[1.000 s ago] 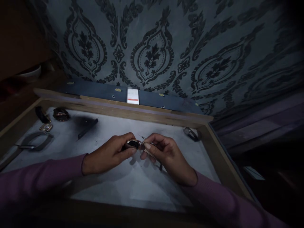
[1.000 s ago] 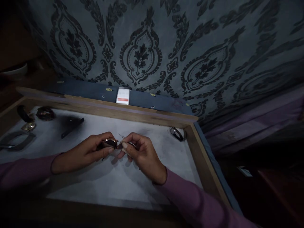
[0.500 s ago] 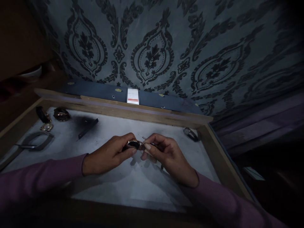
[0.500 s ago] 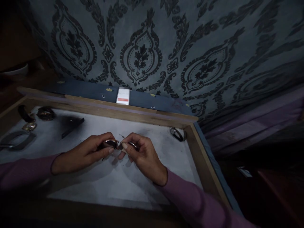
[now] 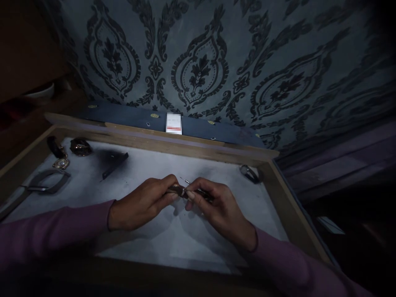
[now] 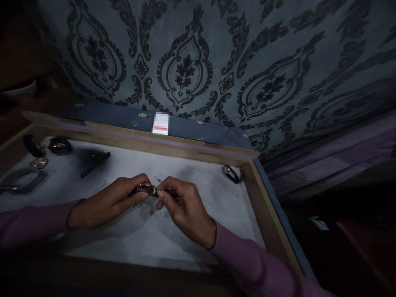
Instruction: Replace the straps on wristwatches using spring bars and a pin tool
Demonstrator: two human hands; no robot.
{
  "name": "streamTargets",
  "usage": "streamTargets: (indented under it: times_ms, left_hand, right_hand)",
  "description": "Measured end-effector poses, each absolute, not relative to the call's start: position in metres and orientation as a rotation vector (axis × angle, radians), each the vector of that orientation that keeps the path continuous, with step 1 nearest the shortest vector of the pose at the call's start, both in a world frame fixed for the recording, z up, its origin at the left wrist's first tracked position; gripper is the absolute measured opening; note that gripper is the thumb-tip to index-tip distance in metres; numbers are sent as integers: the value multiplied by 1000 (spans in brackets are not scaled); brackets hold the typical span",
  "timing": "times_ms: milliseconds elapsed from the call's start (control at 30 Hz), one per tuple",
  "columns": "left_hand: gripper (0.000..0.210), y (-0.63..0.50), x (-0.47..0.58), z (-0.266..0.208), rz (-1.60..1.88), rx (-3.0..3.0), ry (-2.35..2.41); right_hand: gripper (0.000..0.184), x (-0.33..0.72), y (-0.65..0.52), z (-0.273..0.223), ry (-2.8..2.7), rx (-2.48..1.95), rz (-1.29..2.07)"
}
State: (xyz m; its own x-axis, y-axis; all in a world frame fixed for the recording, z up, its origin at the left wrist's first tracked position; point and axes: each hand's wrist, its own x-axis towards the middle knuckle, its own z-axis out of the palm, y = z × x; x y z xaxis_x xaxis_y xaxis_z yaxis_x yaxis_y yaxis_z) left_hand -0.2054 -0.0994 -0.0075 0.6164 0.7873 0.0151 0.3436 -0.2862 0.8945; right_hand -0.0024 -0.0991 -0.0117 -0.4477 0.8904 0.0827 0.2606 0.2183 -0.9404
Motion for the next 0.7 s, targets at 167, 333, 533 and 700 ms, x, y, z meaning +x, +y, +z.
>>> streamTargets:
  times_ms: [167,333,533,700]
  left_hand:
    - [20,-97,-206,-10,536,1686,884]
    - [26,-93,-206,-19,470,1394,784]
    - [28,-94,-205,-24,438,1286,769]
    - [27,-96,-204,-25,508,1224,763]
  right_hand:
    - [28,-2,-98,-15,-1789,-1070,1327]
    - [27,-2,-98,-17,-1790,-1066,1402]
    - [26,-5,-99,-13,-1805,-1057,1429]
    - [29,-5,-98,-15,-1787,-1089,1424]
